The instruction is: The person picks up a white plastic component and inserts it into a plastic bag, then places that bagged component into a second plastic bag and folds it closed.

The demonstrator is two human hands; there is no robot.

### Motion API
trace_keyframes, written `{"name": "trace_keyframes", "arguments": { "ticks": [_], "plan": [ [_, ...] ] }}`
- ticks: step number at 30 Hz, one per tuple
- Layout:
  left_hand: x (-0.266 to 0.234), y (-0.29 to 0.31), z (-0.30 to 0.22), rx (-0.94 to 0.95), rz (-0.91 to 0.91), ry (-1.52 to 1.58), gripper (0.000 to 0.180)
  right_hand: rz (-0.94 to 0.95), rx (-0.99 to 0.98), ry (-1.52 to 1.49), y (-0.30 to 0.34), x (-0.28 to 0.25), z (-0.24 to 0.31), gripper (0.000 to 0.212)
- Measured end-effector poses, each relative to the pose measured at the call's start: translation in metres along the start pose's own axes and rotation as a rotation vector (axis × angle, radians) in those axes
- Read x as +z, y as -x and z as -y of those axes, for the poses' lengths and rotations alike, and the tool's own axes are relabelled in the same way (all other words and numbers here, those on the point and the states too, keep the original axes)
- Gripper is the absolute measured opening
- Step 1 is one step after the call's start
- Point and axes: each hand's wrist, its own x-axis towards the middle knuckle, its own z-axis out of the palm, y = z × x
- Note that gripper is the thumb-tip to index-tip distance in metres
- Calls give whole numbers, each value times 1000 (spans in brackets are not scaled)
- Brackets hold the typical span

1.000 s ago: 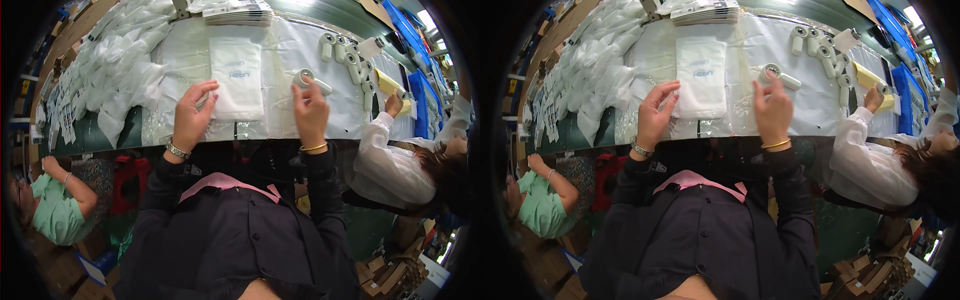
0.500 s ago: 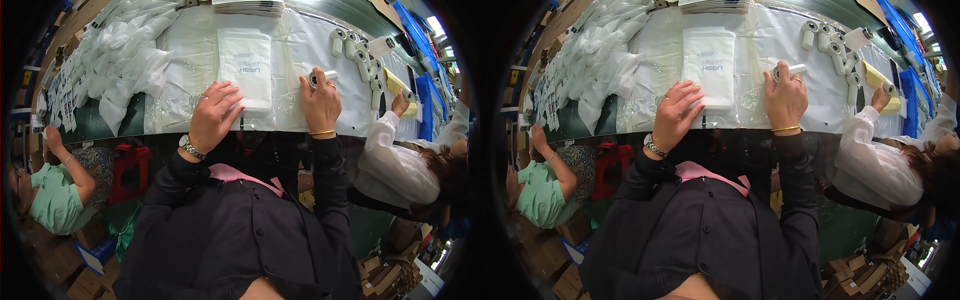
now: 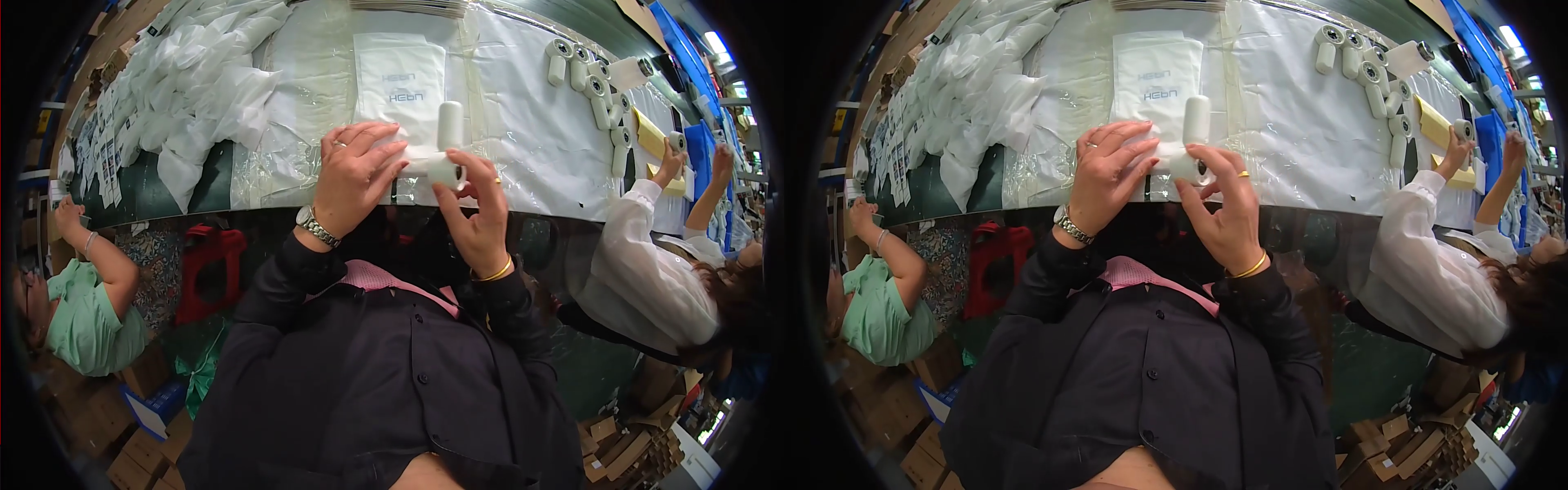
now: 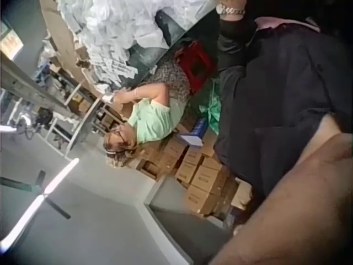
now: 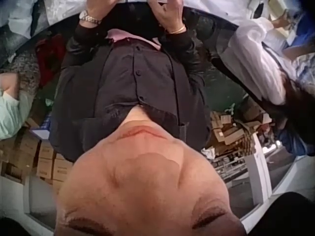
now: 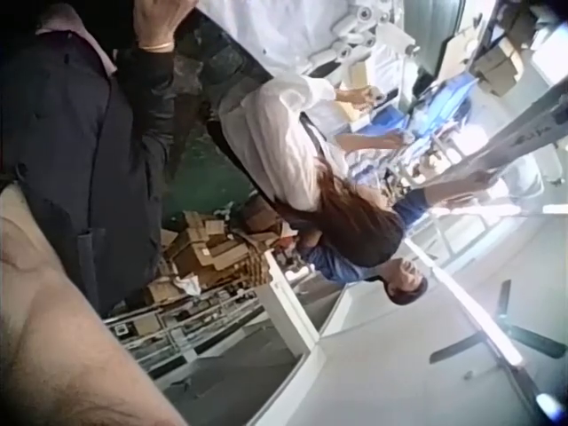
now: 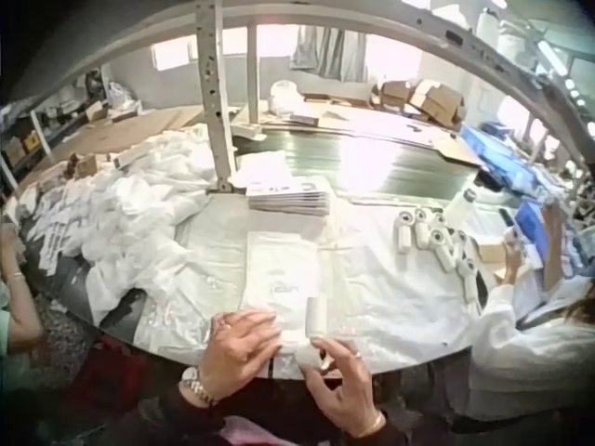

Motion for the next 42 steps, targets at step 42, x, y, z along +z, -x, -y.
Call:
{"name": "trace_keyframes", "arguments": {
  "ticks": [42],
  "plan": [
    [-5,-7,-2,58,-69,94,15,232,-137,441,-7,-4,34,69]
  ]
}}
